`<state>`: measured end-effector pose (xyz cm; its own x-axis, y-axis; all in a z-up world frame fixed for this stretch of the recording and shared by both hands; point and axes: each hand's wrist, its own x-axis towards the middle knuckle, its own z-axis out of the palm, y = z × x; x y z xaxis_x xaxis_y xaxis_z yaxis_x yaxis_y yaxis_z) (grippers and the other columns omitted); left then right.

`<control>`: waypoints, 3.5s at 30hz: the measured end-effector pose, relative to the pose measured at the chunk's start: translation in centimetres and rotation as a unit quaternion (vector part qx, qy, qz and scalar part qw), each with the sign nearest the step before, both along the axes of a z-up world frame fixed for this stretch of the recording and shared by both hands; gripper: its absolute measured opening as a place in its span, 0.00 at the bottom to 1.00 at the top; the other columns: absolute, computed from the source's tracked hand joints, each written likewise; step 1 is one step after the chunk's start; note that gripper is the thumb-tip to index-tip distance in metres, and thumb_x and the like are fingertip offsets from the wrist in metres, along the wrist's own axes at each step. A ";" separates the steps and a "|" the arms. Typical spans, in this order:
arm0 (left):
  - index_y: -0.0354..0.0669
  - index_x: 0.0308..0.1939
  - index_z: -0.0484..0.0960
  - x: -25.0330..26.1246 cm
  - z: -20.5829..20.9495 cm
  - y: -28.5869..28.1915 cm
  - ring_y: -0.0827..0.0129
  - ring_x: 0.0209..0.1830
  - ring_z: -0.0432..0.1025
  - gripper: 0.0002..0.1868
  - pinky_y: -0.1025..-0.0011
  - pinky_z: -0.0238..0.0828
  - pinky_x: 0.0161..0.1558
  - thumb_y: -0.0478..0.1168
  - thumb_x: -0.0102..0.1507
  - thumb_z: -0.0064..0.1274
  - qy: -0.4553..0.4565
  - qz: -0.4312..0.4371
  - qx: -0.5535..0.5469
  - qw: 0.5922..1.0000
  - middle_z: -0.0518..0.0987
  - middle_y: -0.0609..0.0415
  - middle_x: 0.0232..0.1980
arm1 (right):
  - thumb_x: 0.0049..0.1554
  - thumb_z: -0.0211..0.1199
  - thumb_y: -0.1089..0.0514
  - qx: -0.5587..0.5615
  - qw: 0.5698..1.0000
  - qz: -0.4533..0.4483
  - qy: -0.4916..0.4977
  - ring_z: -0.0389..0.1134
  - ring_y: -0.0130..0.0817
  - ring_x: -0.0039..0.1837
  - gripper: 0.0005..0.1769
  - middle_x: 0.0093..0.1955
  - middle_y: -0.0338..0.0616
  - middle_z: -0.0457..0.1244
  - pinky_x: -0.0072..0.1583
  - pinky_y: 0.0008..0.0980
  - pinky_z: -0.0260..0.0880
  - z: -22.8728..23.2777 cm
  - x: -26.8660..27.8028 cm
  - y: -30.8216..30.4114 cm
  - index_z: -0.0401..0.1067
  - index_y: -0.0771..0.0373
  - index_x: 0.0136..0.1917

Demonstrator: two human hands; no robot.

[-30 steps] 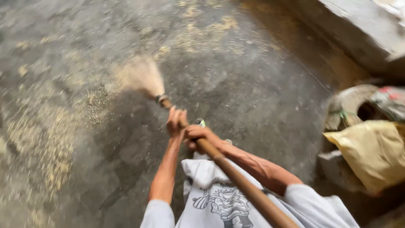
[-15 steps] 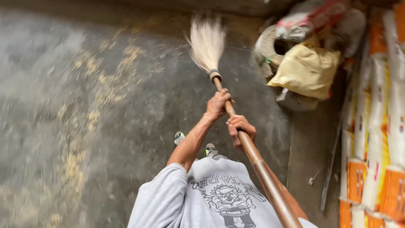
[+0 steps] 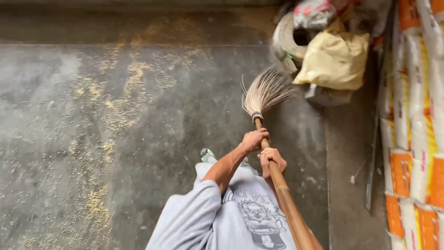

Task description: Sweep the floor of a rice mill factory using a long-handled broom.

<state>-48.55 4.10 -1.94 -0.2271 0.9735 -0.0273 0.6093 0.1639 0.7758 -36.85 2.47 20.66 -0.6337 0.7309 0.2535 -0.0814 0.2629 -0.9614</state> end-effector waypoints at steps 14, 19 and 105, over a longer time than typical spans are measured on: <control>0.54 0.42 0.82 -6.9 -1.4 -32.1 0.49 0.54 0.77 0.11 0.59 0.75 0.51 0.52 0.62 0.61 -0.031 0.679 0.026 0.733 0.77 0.52 0.65 | 0.54 0.65 0.69 0.066 0.774 0.629 0.046 0.65 0.43 0.47 0.06 0.41 0.47 0.63 0.52 0.38 0.66 -0.8 -16.6 -16.6 0.68 0.65 0.39; 0.50 0.40 0.82 -3.1 3.5 -40.2 0.44 0.50 0.77 0.10 0.56 0.76 0.46 0.49 0.64 0.61 0.059 0.797 0.008 0.601 0.76 0.47 0.65 | 0.54 0.64 0.69 0.029 0.620 0.782 0.063 0.59 0.44 0.43 0.11 0.38 0.49 0.58 0.50 0.39 0.62 -1.4 -18.0 -22.3 0.63 0.66 0.36; 0.58 0.42 0.79 -42.4 2.9 0.0 0.52 0.44 0.79 0.13 0.53 0.75 0.40 0.52 0.57 0.61 0.016 0.070 0.035 0.997 0.77 0.58 0.53 | 0.60 0.59 0.69 0.051 0.997 0.059 -0.009 0.70 0.33 0.48 0.07 0.44 0.48 0.65 0.53 0.32 0.75 2.3 -41.9 -0.5 0.66 0.69 0.39</control>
<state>-90.94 4.14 0.94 -0.3612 0.9312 0.0488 0.6088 0.1959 0.7688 -78.74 2.01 22.93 -0.7194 0.6219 0.3094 -0.0996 0.3485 -0.9320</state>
